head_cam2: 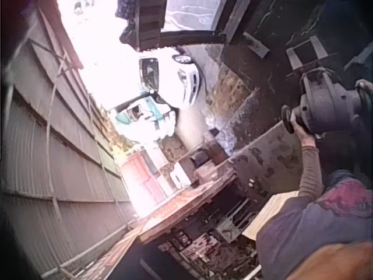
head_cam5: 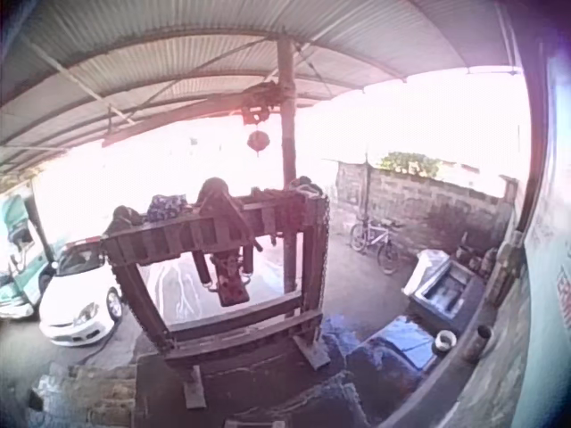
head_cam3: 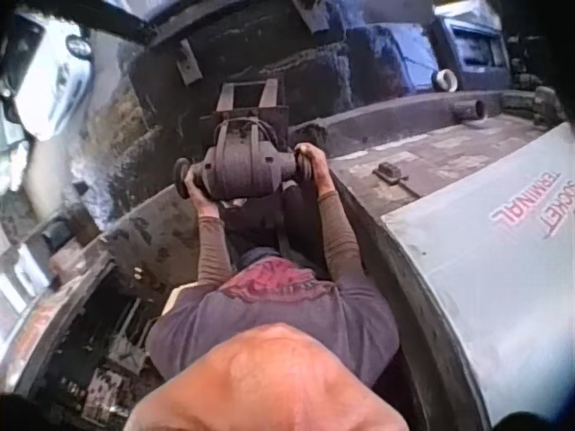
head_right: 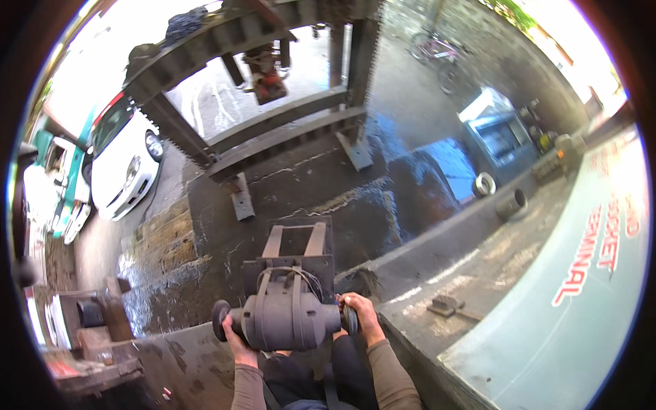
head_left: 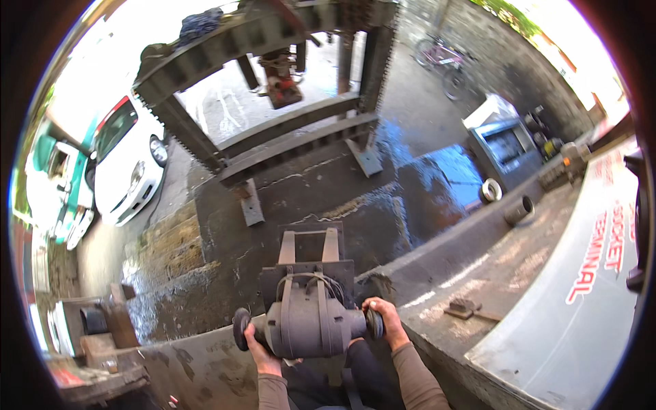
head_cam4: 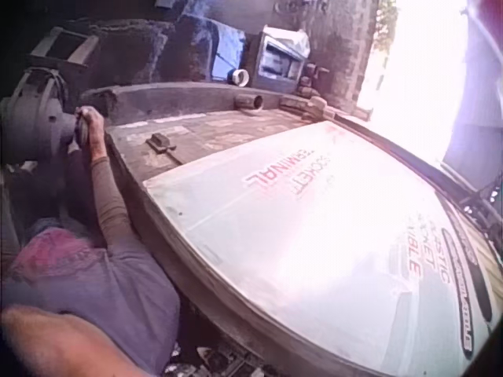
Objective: The person cleans a workbench with a cloth, then moves to a sink area to rinse a cylindrical mechanical part. They return to the workbench and use a wrench to loosen and remove a bolt from a small mechanical assembly, placing the parts on the bench.
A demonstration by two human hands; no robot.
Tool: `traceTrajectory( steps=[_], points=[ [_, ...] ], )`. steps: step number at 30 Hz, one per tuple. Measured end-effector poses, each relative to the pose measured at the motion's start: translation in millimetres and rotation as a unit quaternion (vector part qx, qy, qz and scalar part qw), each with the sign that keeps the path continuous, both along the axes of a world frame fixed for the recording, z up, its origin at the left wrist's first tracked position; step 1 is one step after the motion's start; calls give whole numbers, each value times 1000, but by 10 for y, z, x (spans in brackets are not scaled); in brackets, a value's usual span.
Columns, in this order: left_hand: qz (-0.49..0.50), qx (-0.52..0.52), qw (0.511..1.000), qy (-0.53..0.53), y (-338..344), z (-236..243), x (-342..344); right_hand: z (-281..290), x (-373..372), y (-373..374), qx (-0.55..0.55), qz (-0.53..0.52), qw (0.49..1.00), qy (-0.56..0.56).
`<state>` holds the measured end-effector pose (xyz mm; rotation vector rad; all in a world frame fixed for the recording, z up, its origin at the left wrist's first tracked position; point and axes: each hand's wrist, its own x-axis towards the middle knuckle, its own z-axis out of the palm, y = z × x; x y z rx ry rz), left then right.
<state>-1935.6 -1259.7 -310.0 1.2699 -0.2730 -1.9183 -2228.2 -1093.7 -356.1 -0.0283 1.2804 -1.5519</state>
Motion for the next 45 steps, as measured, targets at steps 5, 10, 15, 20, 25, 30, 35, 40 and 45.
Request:
traceTrajectory(
  steps=[5,10,15,20,25,30,35,40,45],
  points=[
    [-95,-33,995,-18,-637,112,-812,-53,-379,87,-39,-93,994,-38],
    [-225,-118,966,-45,-1011,56,-1703,-378,-553,325,-66,-258,955,-128],
    [-336,-208,917,-54,-1508,-63,-2819,-309,-666,134,-86,-403,899,-148],
    [-452,-176,871,-73,-1844,-97,-4153,-287,-914,-201,-88,-527,835,-133],
    [-574,-128,802,-104,-2498,-539,-5538,-315,-1651,-796,-29,-583,812,-24],
    [-622,-77,778,45,-3151,-404,-6070,-102,-2400,-1571,30,-572,804,158],
    [-623,-83,771,100,-3307,-389,-6322,70,-3023,-1743,7,-556,809,189],
    [-589,-43,794,143,-3057,-581,-6552,139,-3305,-1373,53,-540,808,230],
    [-538,-130,833,-6,-2269,-614,-6598,-38,-3167,-673,10,-565,778,273]
  ],
)
